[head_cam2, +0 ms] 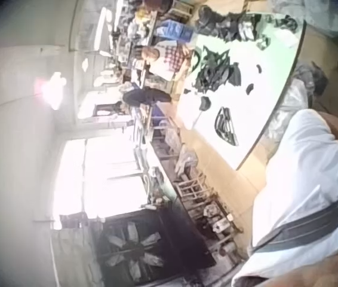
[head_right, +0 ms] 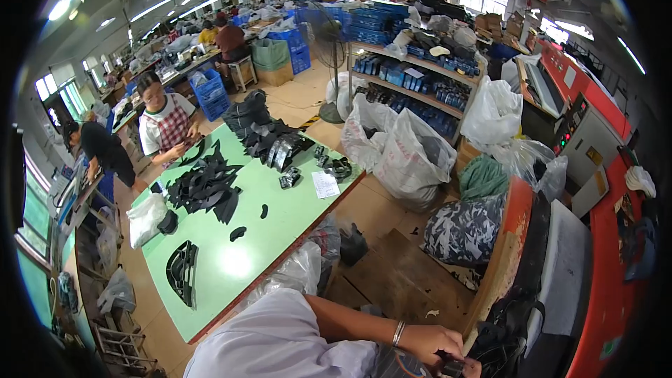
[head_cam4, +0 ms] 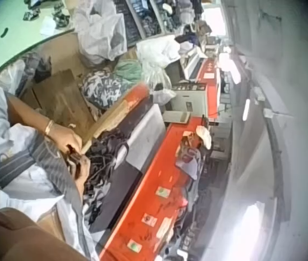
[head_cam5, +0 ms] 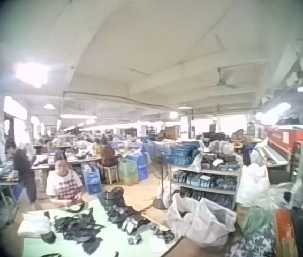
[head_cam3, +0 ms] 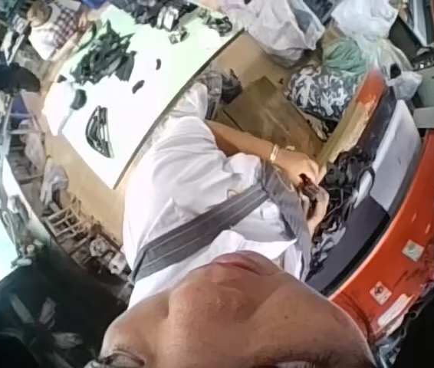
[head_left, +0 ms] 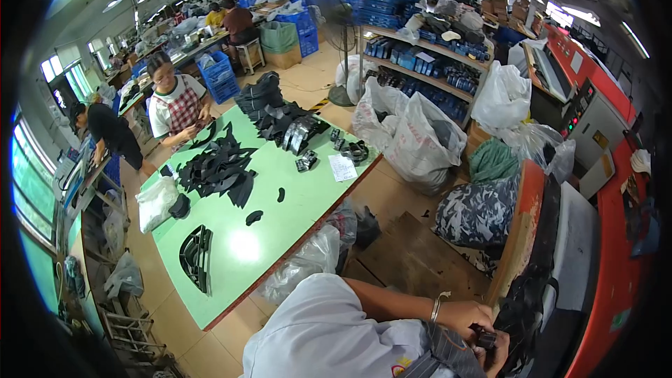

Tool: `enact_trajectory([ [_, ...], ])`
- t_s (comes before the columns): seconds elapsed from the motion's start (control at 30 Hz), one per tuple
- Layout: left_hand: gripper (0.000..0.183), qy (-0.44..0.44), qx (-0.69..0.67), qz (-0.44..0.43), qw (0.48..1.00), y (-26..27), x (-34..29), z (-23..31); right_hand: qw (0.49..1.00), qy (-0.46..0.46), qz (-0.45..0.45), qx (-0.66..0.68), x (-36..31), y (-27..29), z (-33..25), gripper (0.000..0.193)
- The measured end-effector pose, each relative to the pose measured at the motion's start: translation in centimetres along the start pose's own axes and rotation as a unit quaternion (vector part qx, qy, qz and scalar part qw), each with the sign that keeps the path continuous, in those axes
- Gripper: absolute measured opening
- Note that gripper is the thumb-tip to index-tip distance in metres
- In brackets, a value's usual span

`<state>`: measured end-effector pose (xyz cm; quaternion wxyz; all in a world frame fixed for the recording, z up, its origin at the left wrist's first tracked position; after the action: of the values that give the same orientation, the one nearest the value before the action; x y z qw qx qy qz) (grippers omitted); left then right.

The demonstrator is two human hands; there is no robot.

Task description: Cutting shoe components from a leather sheet using a metal die and a hydraulic press

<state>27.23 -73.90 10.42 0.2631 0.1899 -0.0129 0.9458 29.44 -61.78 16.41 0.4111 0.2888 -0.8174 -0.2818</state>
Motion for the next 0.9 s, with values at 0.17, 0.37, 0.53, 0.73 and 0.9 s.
enact_trajectory([
  [0.17,0.037,-0.027,0.033,0.033,0.999,0.0,-0.5,-0.5,0.997,-0.061,0.033,0.02,-1.9,-0.7,2.1,0.019],
  [0.37,0.038,-0.073,0.079,-0.012,0.994,-1.1,0.3,-1.9,0.983,-0.113,0.144,0.029,-2.8,0.1,4.2,0.025],
  [0.53,0.042,-0.109,0.062,0.01,0.992,-1.1,1.0,-1.8,0.96,-0.152,0.232,0.041,-3.5,0.4,5.2,0.03],
  [0.73,0.037,-0.045,-0.01,0.124,0.991,1.0,1.9,-2.2,0.931,-0.185,0.308,0.064,-4.9,-0.2,6.4,0.035],
  [0.9,0.02,-0.074,-0.036,0.187,0.979,1.8,1.2,-2.5,0.917,-0.254,0.308,0.016,-7.3,-0.8,9.1,0.03],
])
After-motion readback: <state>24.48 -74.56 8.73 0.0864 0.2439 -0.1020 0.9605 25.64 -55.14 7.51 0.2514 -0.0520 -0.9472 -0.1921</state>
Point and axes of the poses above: each hand's wrist, its own x-axis towards the middle knuckle, its own y-axis out of the back of the hand, z = x × y, the point moved 8 cm from there along x, towards the middle knuckle, and after that the axes turned 8 degrees about y, right-handed, at the moved point
